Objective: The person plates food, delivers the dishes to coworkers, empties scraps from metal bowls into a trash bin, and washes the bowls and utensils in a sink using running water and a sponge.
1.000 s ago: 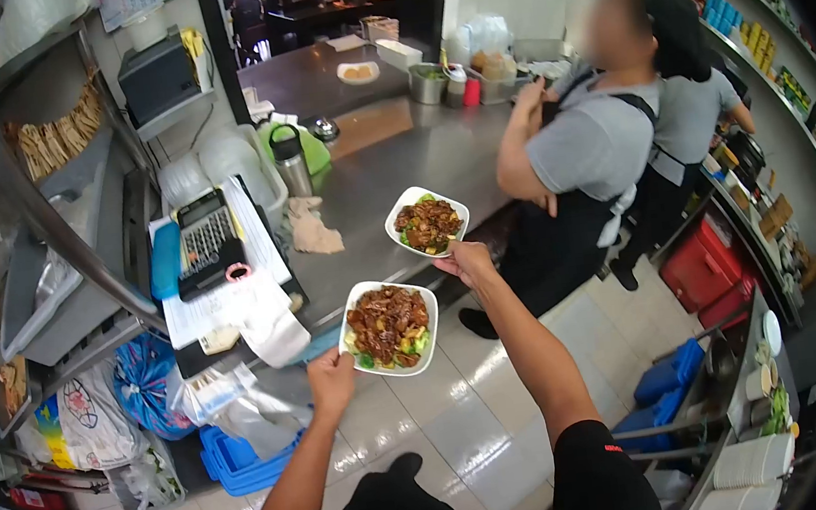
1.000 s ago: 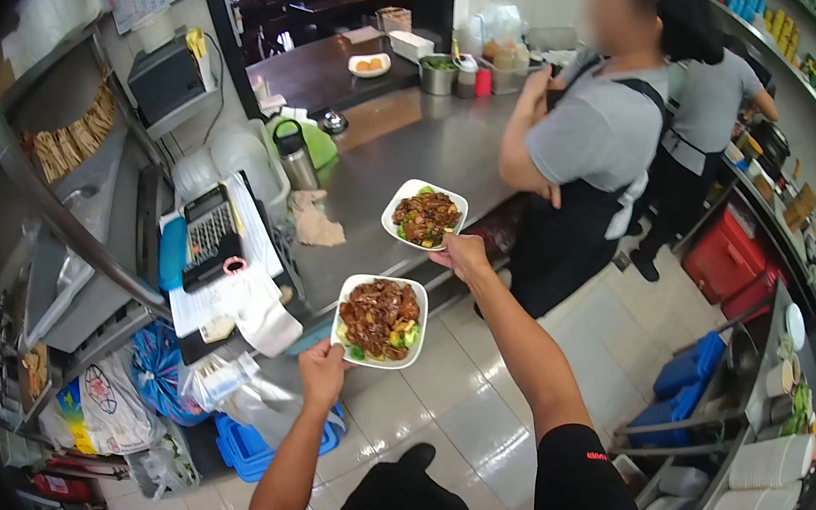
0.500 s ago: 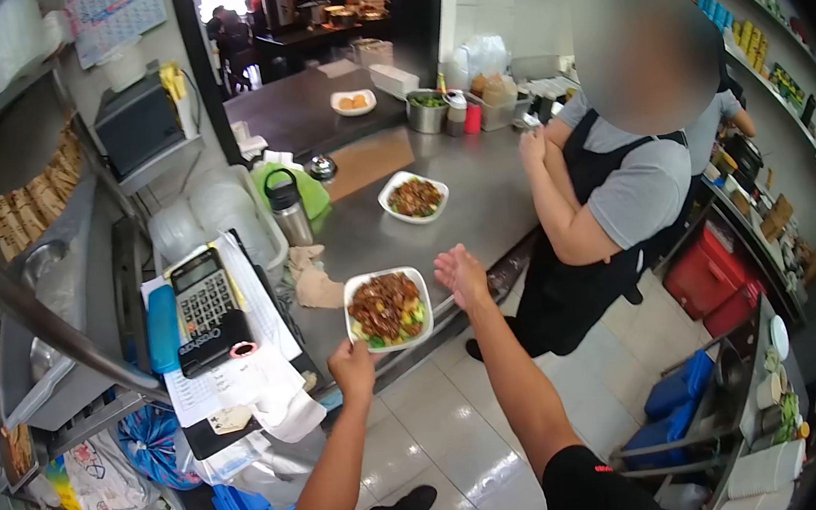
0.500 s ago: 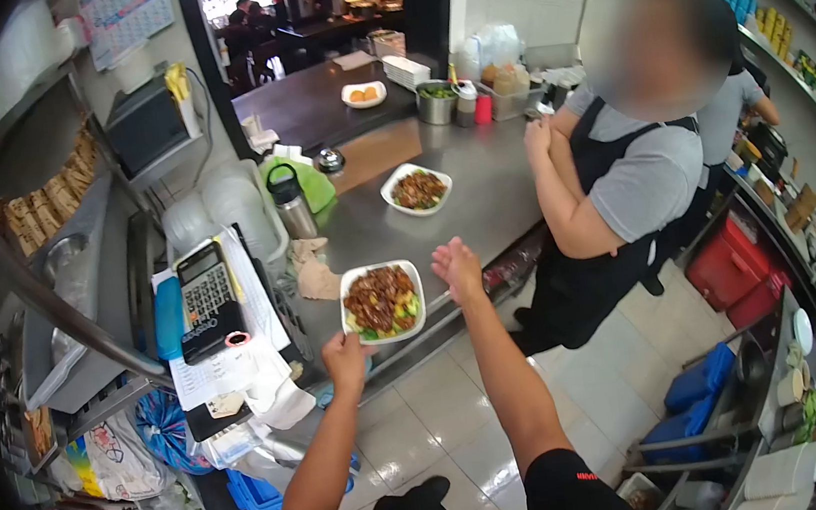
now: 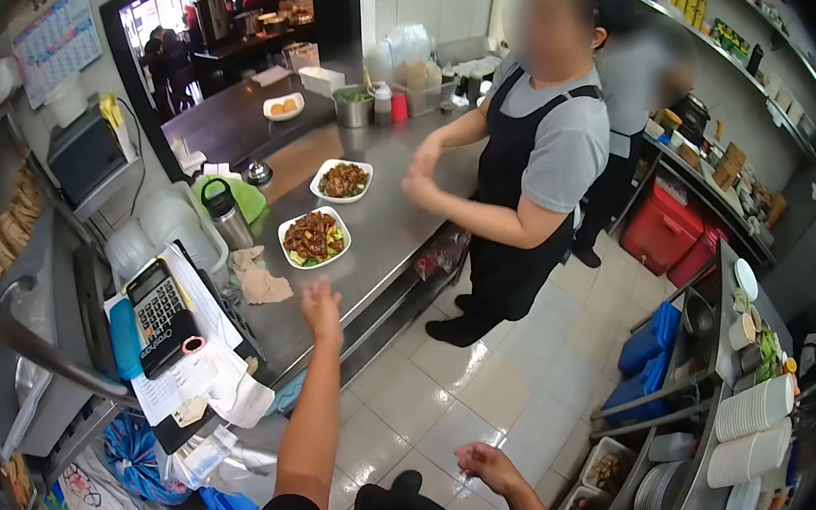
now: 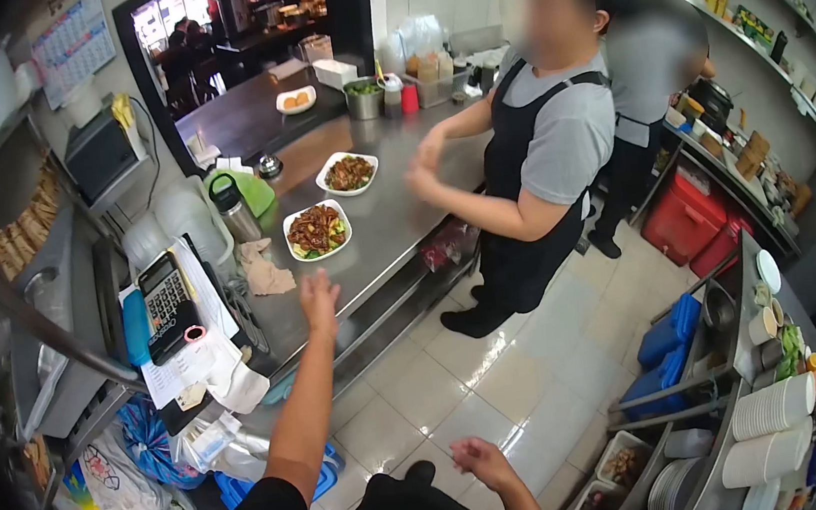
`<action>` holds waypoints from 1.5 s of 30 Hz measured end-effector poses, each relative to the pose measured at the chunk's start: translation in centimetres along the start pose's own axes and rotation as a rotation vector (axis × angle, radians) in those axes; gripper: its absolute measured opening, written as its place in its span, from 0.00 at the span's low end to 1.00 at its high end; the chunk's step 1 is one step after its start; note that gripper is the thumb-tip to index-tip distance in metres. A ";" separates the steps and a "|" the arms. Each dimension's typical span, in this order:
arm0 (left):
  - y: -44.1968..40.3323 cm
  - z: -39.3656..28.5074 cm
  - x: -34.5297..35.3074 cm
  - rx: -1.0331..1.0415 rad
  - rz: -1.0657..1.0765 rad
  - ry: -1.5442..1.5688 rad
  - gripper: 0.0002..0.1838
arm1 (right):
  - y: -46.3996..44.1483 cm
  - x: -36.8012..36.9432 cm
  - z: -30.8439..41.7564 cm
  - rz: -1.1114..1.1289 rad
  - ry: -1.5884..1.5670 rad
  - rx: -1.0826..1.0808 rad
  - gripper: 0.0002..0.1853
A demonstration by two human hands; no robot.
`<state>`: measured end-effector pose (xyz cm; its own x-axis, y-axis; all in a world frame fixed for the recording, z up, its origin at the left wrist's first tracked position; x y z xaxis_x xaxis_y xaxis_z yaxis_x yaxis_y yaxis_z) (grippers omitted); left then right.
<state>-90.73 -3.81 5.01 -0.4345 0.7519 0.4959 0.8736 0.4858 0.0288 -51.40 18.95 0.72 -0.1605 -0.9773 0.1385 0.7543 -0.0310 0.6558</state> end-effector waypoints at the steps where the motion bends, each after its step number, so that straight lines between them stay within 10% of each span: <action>1: 3.0 -1.2 1.6 -0.038 0.159 -0.032 0.31 | 1.5 -1.4 -0.9 -0.032 0.007 -0.034 0.12; 8: 30.7 10.2 -1.3 -0.302 1.319 -0.693 0.17 | 21.5 -13.9 -1.5 -0.595 0.345 -0.252 0.15; 10: 40.4 13.0 -5.0 -0.034 1.918 -1.159 0.30 | 30.1 -14.7 0.2 -0.465 0.299 -0.341 0.06; 11: 46.2 10.9 -6.6 -0.275 2.140 -1.293 0.33 | 35.3 -15.6 0.9 -0.534 0.479 -0.451 0.07; 14: 56.2 13.5 -12.0 -0.099 2.532 -1.128 0.35 | 48.4 -19.1 -2.0 -0.737 0.659 -0.366 0.06; 18: 64.8 13.5 -17.4 -0.409 2.659 -1.152 0.32 | 62.8 -22.8 -8.4 -0.985 0.542 -0.212 0.10; 26: 77.2 8.2 -13.4 0.019 2.698 -0.988 0.27 | 86.8 -43.5 -45.2 -1.675 -0.455 0.306 0.12; 30: 75.2 7.9 -13.7 0.022 2.616 -1.219 0.28 | 88.4 -48.0 -58.6 -1.951 -0.991 -0.058 0.13; 40: 71.8 8.6 -16.6 0.076 2.613 -1.624 0.32 | 88.3 -55.8 -60.3 -1.996 -1.004 -0.331 0.15; 45: 76.3 7.5 -15.5 0.041 2.677 -1.557 0.30 | 86.8 -56.8 -61.1 -1.683 -1.087 -0.480 0.09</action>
Point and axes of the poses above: each hand's wrist, its own y-axis away from the middle knuckle, its own x-axis out of the palm, z = x × y, the point moved 9 cm from there along -y, towards the middle knuckle, and after that the axes turned 8 degrees about x, right-handed, at the moved point
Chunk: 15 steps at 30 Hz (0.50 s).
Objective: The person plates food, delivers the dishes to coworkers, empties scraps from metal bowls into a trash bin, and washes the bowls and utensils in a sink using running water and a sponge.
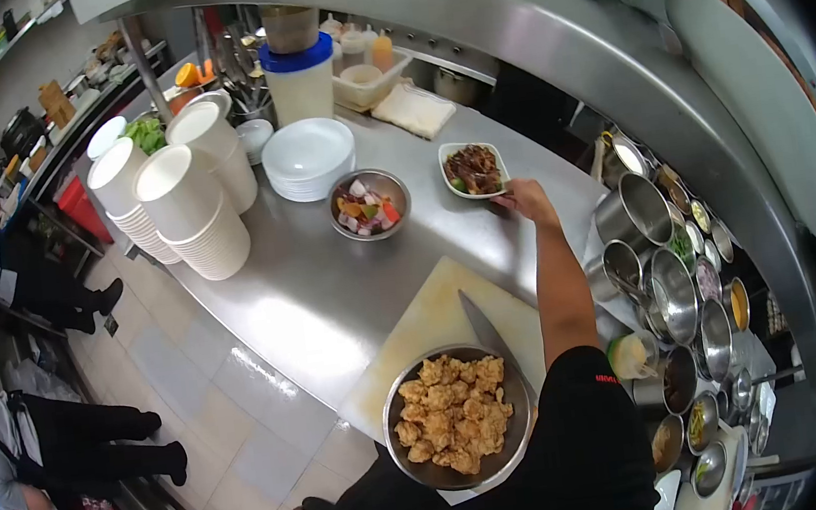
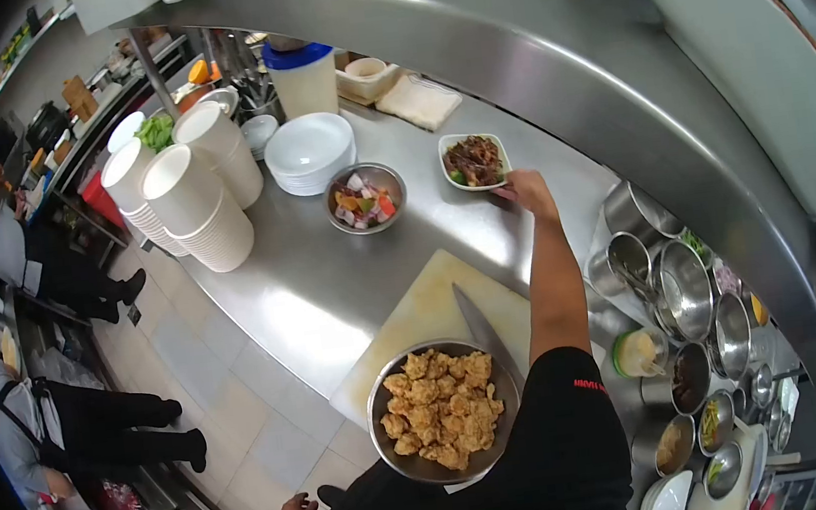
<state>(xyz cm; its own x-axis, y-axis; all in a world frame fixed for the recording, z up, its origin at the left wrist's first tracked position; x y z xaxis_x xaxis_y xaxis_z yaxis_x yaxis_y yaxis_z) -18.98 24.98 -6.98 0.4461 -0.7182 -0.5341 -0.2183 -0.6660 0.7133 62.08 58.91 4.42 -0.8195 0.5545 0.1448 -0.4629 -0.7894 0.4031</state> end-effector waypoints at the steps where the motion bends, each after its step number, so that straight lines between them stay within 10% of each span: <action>1: -0.2 -1.8 -0.4 0.003 0.022 0.023 0.30 | 0.9 0.8 0.1 0.117 -0.048 0.029 0.07; 15: -2.6 -1.7 -1.0 0.156 -0.002 -0.004 0.26 | 17.0 1.6 5.6 -0.163 0.061 -0.143 0.08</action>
Point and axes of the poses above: each hand's wrist, its own y-axis away from the middle knuckle, its own x-axis out of the palm, z = x × y, the point moved 9 cm from there along -y, towards the middle knuckle, and after that the axes turned 8 degrees about x, right-handed, at the moved point
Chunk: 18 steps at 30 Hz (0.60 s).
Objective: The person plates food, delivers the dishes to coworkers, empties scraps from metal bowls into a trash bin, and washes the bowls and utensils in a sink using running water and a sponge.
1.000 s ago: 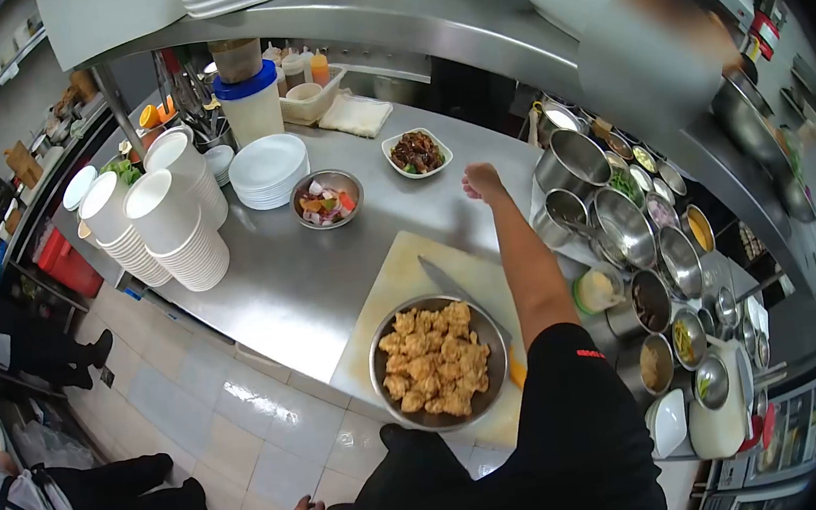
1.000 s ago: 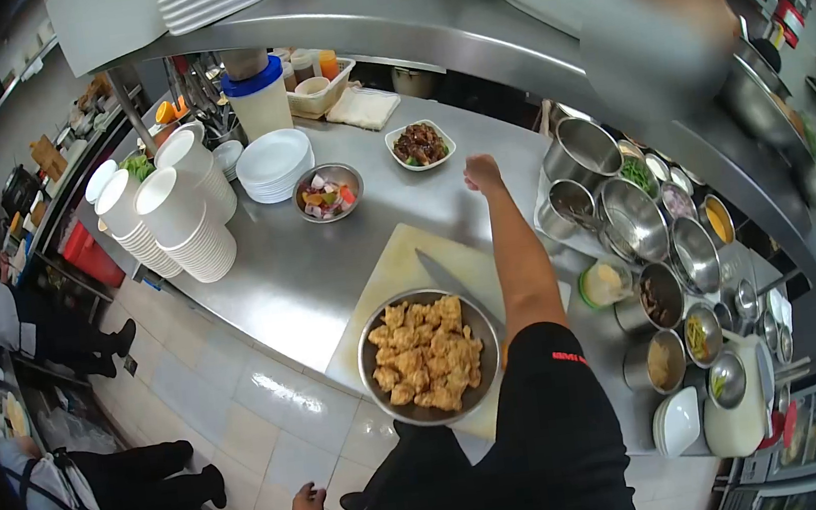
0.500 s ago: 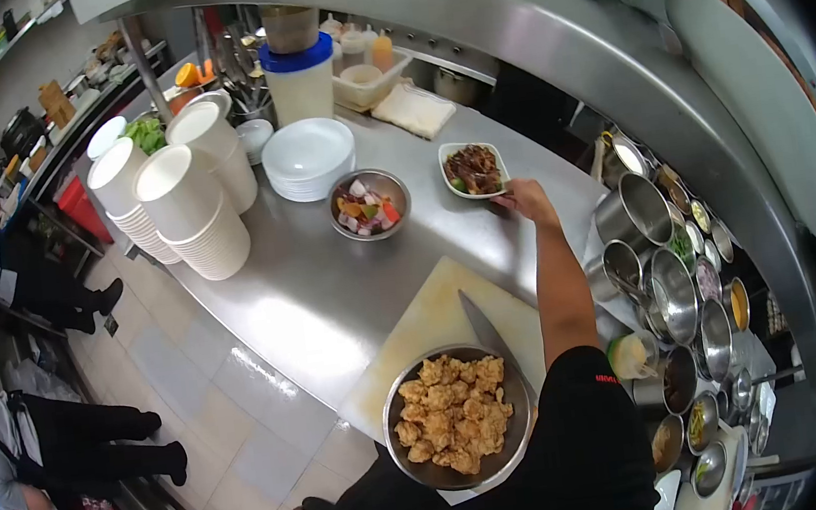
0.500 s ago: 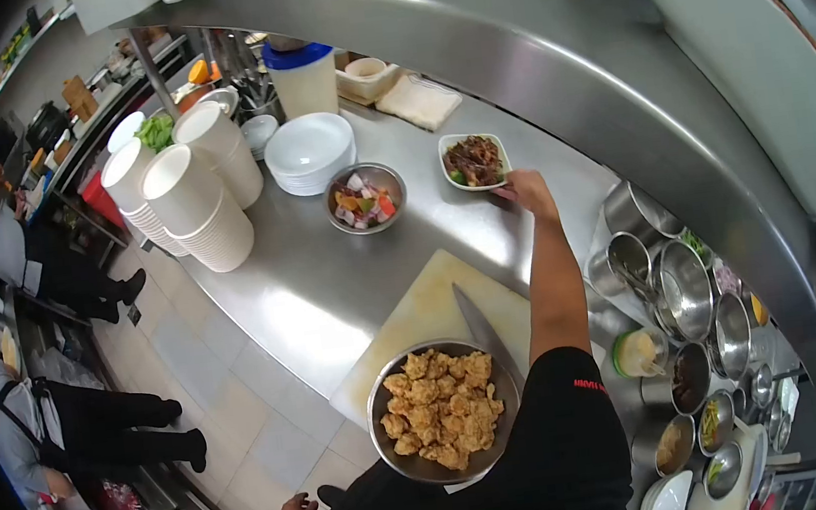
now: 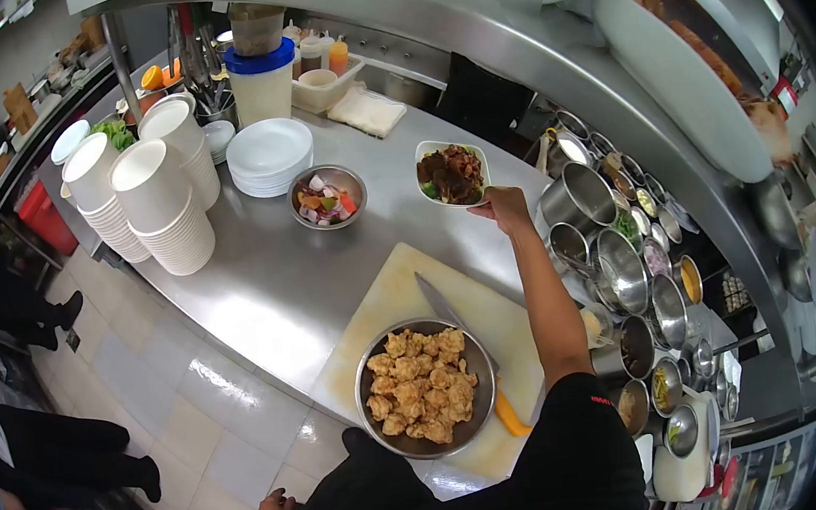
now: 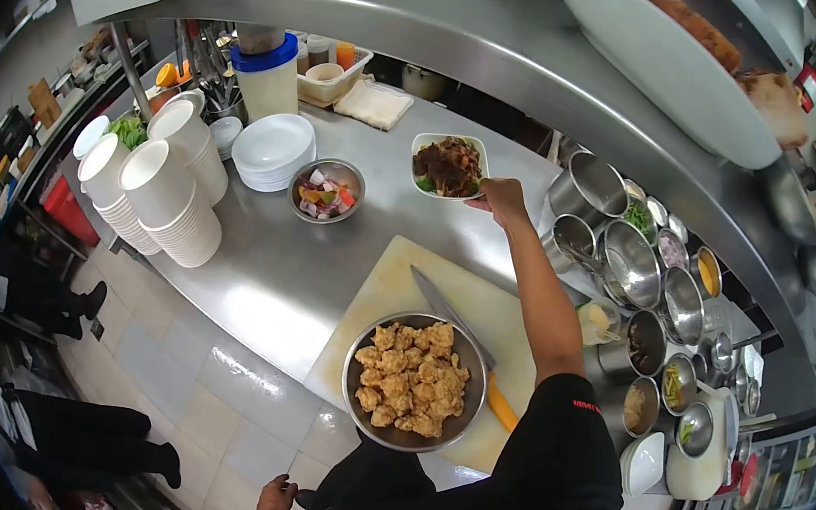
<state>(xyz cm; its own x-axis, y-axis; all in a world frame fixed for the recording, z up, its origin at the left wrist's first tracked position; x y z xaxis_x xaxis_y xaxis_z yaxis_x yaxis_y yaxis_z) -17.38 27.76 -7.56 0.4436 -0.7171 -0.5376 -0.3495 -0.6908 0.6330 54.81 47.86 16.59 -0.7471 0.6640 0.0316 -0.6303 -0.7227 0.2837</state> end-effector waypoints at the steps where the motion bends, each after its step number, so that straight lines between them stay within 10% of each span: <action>1: 0.1 0.6 0.4 -0.004 0.021 -0.022 0.27 | 1.5 0.5 1.1 0.012 0.029 -0.005 0.08; 9: 0.6 5.1 1.4 0.058 0.012 0.038 0.28 | 17.0 11.7 6.6 0.259 0.258 -0.034 0.07; 18: 5.2 12.1 -0.2 0.124 -0.225 0.118 0.26 | 40.2 38.8 -2.8 0.964 0.513 -0.104 0.16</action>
Point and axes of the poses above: each hand's wrist, its own y-axis away from the middle knuckle, its own x-axis out of the palm, z = x × y, the point moved 9 cm from there along -y, towards the middle knuckle, and after that the axes turned 8 degrees about x, right-handed, at the moved point
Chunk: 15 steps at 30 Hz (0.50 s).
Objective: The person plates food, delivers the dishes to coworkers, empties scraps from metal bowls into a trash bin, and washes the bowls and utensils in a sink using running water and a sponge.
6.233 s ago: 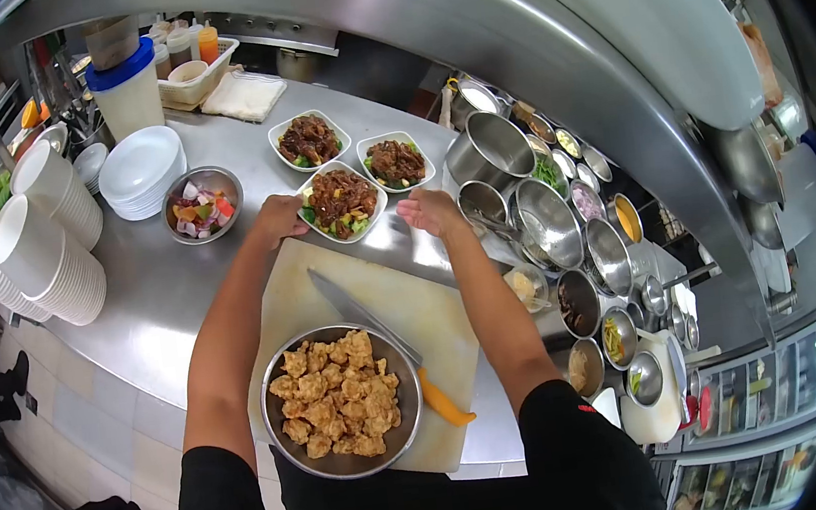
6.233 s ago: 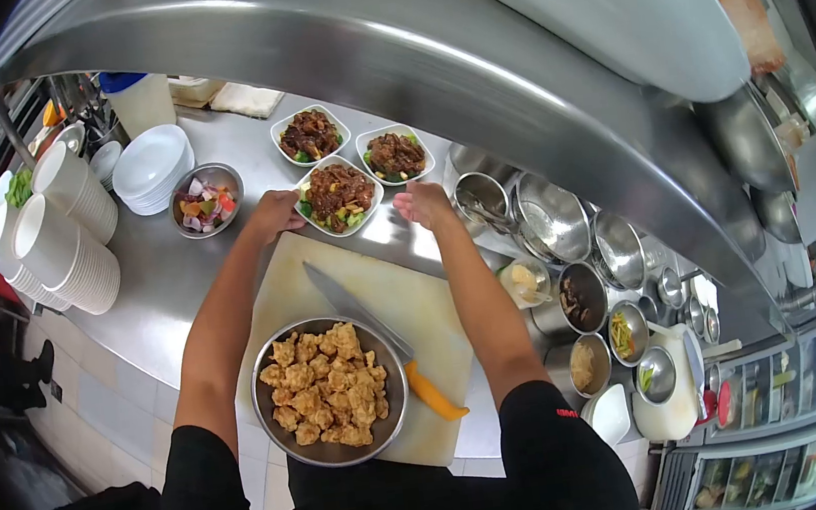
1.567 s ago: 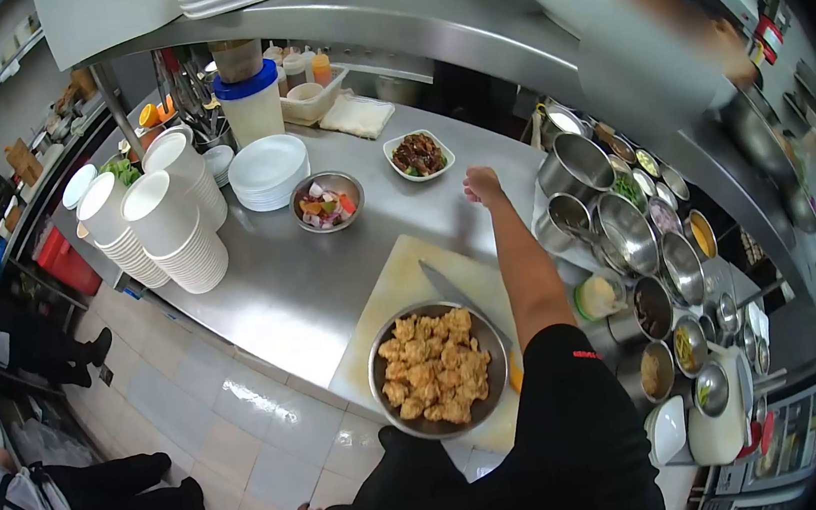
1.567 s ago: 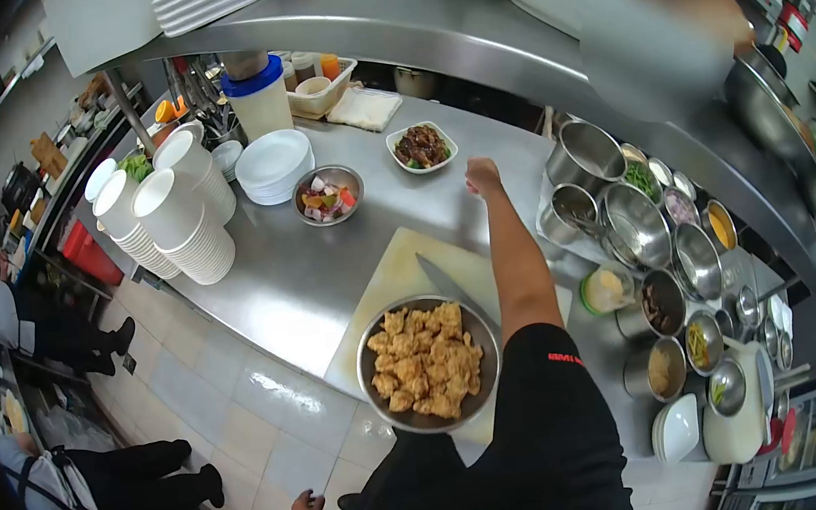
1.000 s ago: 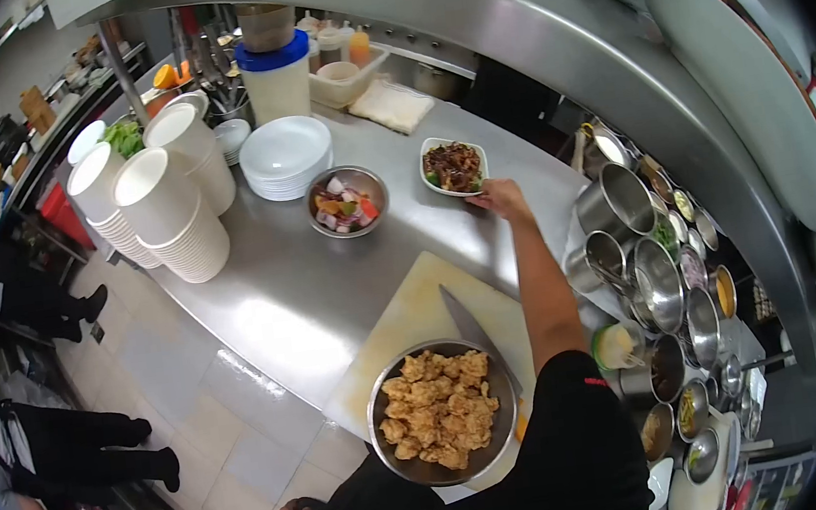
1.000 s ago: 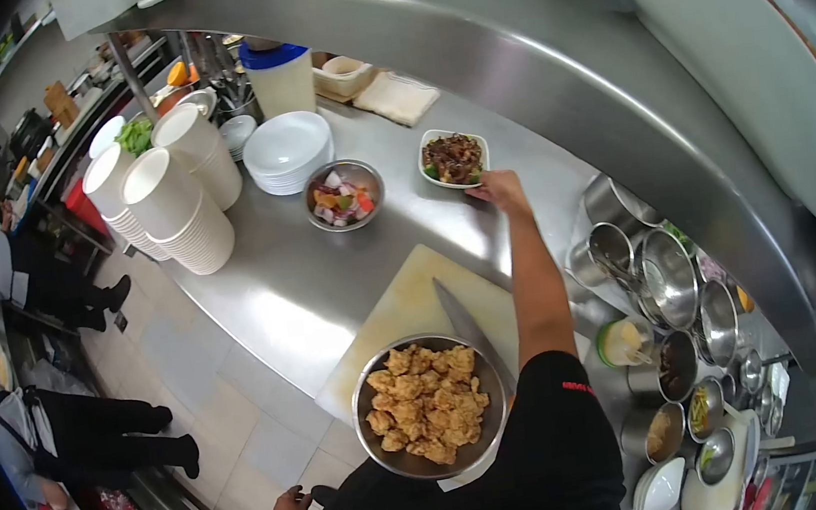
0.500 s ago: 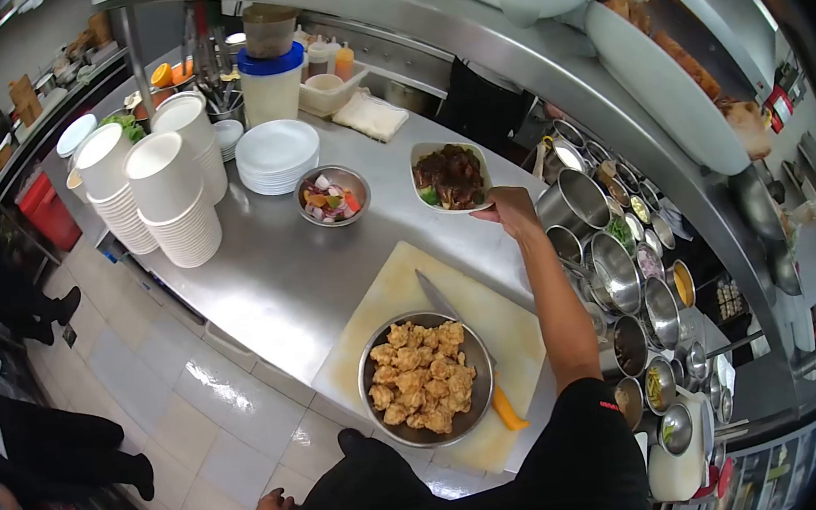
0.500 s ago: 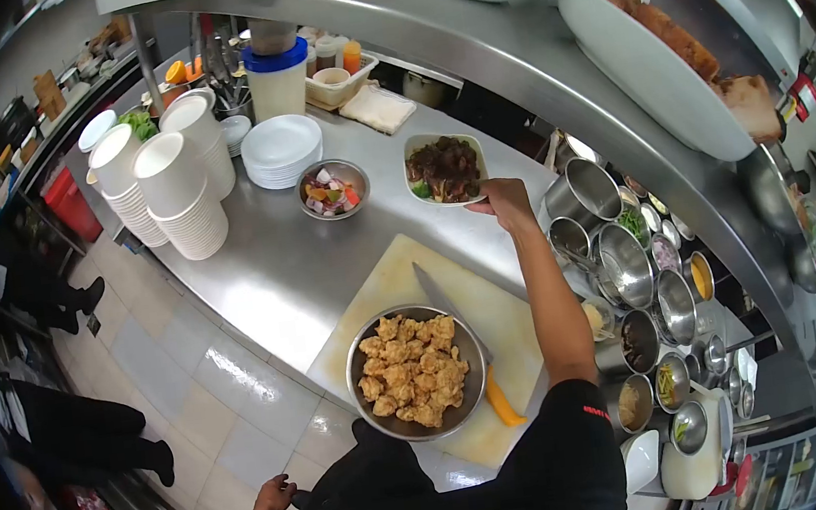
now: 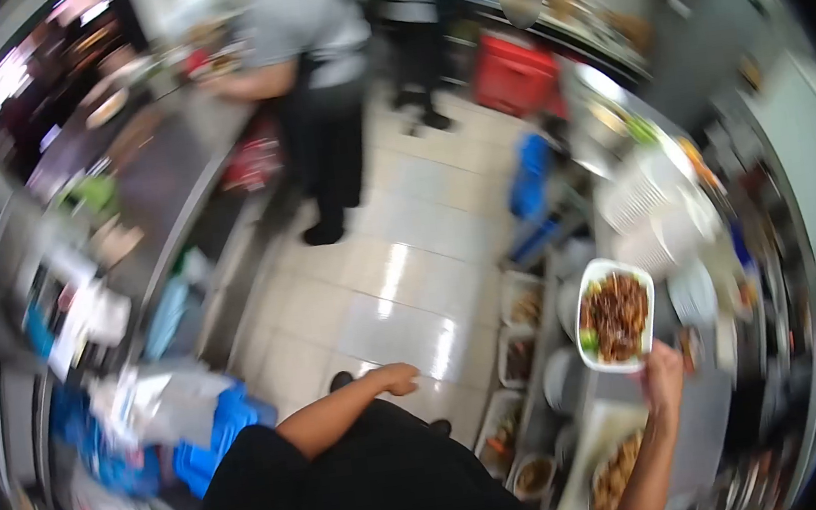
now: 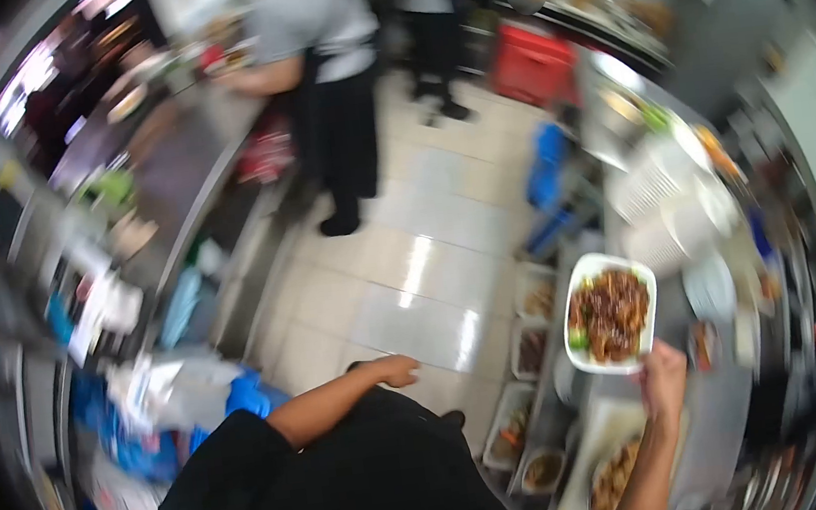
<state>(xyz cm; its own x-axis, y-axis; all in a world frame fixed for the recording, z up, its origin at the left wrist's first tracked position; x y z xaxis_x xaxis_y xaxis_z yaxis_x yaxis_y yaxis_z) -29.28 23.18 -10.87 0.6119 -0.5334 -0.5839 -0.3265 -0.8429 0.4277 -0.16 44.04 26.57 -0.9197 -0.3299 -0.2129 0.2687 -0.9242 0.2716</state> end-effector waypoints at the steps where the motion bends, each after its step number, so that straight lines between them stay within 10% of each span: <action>1: 1.3 0.4 -1.3 -0.048 -0.012 0.026 0.26 | -1.1 4.9 0.4 0.064 -0.009 -0.005 0.18; 15: 29.6 15.3 -4.3 -0.449 -0.445 0.514 0.25 | -3.8 76.2 3.2 0.951 -0.099 0.036 0.10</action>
<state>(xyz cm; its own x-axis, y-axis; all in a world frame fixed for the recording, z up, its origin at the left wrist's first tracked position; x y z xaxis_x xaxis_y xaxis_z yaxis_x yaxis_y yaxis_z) -52.60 -0.58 -6.31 0.9061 0.0356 -0.4215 0.2779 -0.8014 0.5297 -72.20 23.06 12.35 -0.3411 -0.9203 0.1915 0.9083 -0.2702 0.3194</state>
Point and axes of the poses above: each hand's wrist, its own y-axis away from the middle knuckle, its own x-axis out of the palm, z = x × y, the point moved 9 cm from there along -y, towards the middle knuckle, and after that the axes turned 8 degrees about x, right-handed, at the moved point
